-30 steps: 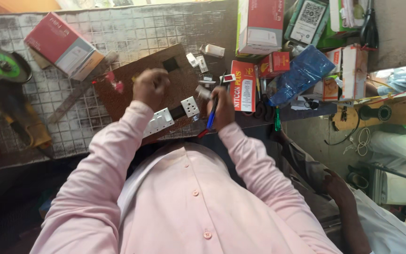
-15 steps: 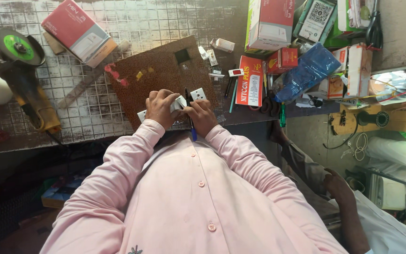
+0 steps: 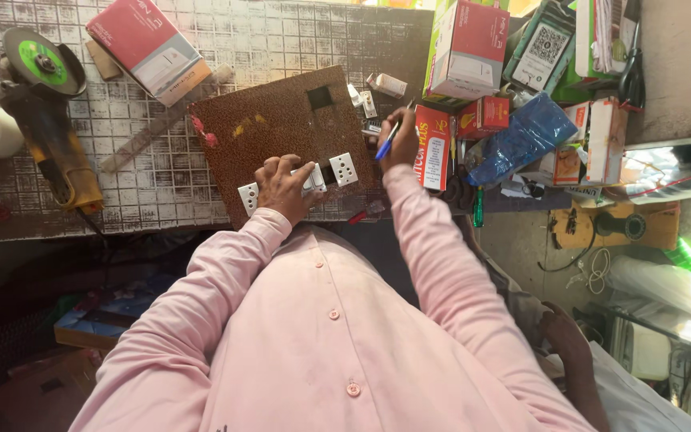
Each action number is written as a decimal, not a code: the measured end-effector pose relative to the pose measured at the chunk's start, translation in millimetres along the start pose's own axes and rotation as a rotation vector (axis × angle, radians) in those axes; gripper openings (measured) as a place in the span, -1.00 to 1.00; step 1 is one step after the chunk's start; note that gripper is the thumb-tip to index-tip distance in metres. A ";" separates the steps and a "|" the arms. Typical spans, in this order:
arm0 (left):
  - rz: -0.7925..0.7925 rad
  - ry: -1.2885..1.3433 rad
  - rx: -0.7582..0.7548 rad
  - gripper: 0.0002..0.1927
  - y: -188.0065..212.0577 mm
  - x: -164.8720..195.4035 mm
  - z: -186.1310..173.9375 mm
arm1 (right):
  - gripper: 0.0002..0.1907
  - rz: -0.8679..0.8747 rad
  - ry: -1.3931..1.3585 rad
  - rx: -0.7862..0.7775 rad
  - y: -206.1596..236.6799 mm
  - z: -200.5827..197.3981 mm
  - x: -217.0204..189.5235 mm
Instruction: The person assembles a multi-gang electrical switchboard by placing individual switch modules onto a mounting strip. They use a screwdriver to secure the modules and a ruler to measure spacing. The person also uses an angle grinder to cut a piece of the mounting strip and handles various electrical components on a cluttered workbench.
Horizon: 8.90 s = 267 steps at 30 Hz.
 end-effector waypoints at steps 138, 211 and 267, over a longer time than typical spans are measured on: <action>0.177 -0.229 -0.099 0.06 -6.1 -19.5 23.7 | -0.73 -0.102 -0.037 -0.128 78.6 7.7 -30.0; 0.171 -0.298 -0.132 0.04 -13.1 -15.6 17.5 | -0.77 0.012 -0.024 -0.226 -59.9 72.0 -19.5; 0.189 -0.126 -0.048 -0.11 -130.8 21.7 3.5 | -0.40 -0.232 0.124 -0.486 -62.4 84.0 -61.6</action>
Point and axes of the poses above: each hand's wrist, its own y-axis away from the middle knuckle, its own z-axis out of the palm, x = y × z, the point moved 7 cm from there along -y, towards the middle knuckle, and after that the axes turned 10 degrees about -z, right-handed, at the moved point
